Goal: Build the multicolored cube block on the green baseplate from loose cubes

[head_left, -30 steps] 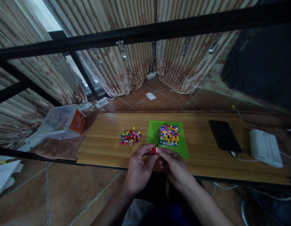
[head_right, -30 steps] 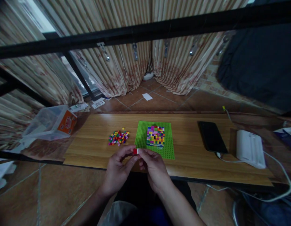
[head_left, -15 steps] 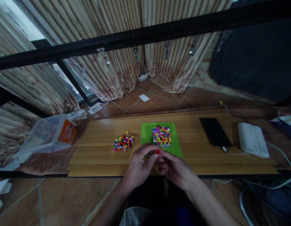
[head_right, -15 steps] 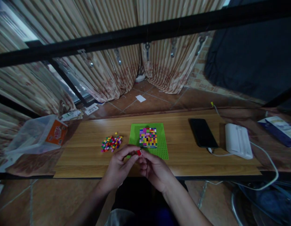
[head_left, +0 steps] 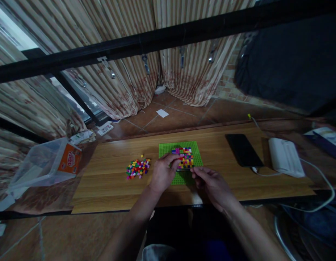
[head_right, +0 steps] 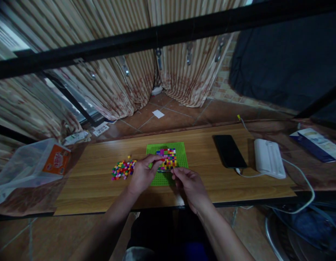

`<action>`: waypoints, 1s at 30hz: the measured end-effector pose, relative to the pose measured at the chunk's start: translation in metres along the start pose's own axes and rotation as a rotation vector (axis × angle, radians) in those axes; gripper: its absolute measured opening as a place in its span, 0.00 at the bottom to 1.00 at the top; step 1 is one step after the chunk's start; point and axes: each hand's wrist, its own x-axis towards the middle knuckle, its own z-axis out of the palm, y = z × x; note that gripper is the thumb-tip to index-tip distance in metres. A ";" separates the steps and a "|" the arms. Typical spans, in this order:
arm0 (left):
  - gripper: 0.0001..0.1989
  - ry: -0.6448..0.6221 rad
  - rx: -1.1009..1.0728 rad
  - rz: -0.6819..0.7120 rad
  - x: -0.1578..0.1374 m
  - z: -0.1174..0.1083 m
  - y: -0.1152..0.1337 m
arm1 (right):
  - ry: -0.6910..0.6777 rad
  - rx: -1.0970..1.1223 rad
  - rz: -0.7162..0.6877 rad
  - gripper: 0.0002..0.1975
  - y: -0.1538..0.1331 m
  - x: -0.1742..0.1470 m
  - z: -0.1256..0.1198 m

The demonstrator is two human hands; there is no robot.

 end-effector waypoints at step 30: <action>0.18 0.086 0.260 -0.134 0.003 0.036 -0.009 | 0.306 -0.995 -0.663 0.22 0.005 0.069 0.013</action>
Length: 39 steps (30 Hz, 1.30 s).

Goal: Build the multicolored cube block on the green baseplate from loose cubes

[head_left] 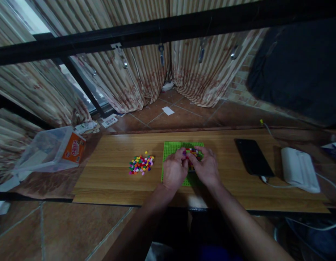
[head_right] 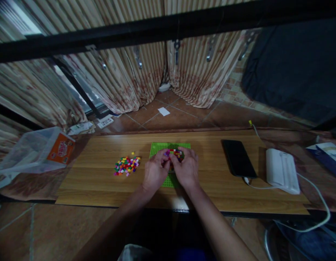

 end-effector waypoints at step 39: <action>0.13 0.248 -0.012 -0.293 -0.105 -0.082 -0.094 | -0.417 -0.151 -0.432 0.13 -0.065 -0.047 0.088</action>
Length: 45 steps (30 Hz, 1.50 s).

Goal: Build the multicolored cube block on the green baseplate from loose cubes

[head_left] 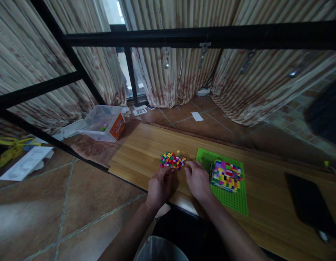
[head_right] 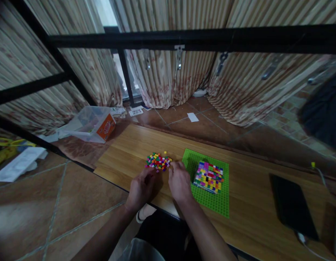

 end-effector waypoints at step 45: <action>0.03 -0.138 -0.367 0.129 0.026 0.010 0.043 | 0.085 1.151 0.573 0.11 -0.010 -0.034 -0.039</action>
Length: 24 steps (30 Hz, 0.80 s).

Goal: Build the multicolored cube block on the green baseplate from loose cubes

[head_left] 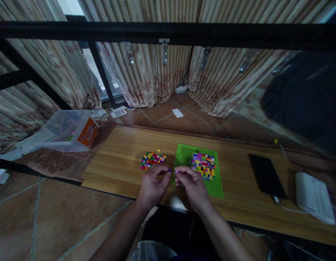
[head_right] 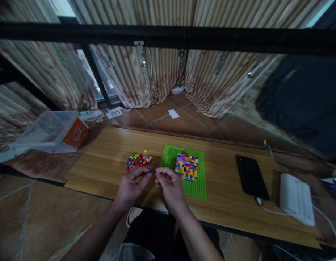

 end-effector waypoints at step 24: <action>0.03 -0.020 -0.442 -0.080 -0.010 -0.007 0.060 | -0.095 -0.122 -0.238 0.08 -0.036 -0.028 -0.017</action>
